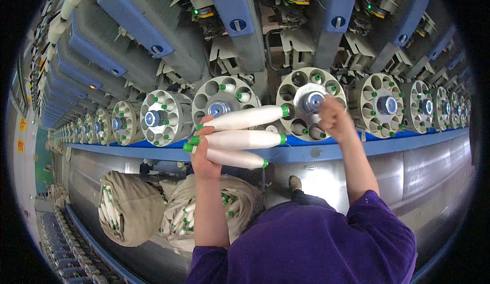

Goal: The person loads white thread spools with green tips into circular holders on a row of textile machines. They repeatedly take spools from a cloth bag, place them into empty slots, and move along the line to continue loading.

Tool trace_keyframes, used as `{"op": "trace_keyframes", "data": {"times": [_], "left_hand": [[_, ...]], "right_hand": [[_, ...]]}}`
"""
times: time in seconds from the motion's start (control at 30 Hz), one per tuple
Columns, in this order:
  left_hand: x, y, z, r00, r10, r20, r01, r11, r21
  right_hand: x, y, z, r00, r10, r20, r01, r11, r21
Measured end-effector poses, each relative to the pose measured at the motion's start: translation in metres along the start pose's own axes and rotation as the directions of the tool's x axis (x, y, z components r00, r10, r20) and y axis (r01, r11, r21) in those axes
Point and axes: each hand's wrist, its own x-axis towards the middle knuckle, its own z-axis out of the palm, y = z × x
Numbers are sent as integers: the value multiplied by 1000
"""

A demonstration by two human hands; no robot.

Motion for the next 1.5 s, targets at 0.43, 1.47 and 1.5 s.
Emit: {"op": "trace_keyframes", "data": {"times": [0.43,1.47,1.5], "left_hand": [[-10,1,-15,1000,6,-8,-6,999,-35],[20,-48,23,961,-151,-234,120,983,-141],[23,-51,23,956,-155,-249,122,982,-146]], "right_hand": [[-17,42,-10,996,66,-54,-63,996,57],[10,4,-44,821,-322,-471,170,926,-337],[6,-12,-52,827,-289,-482,255,957,-136]]}}
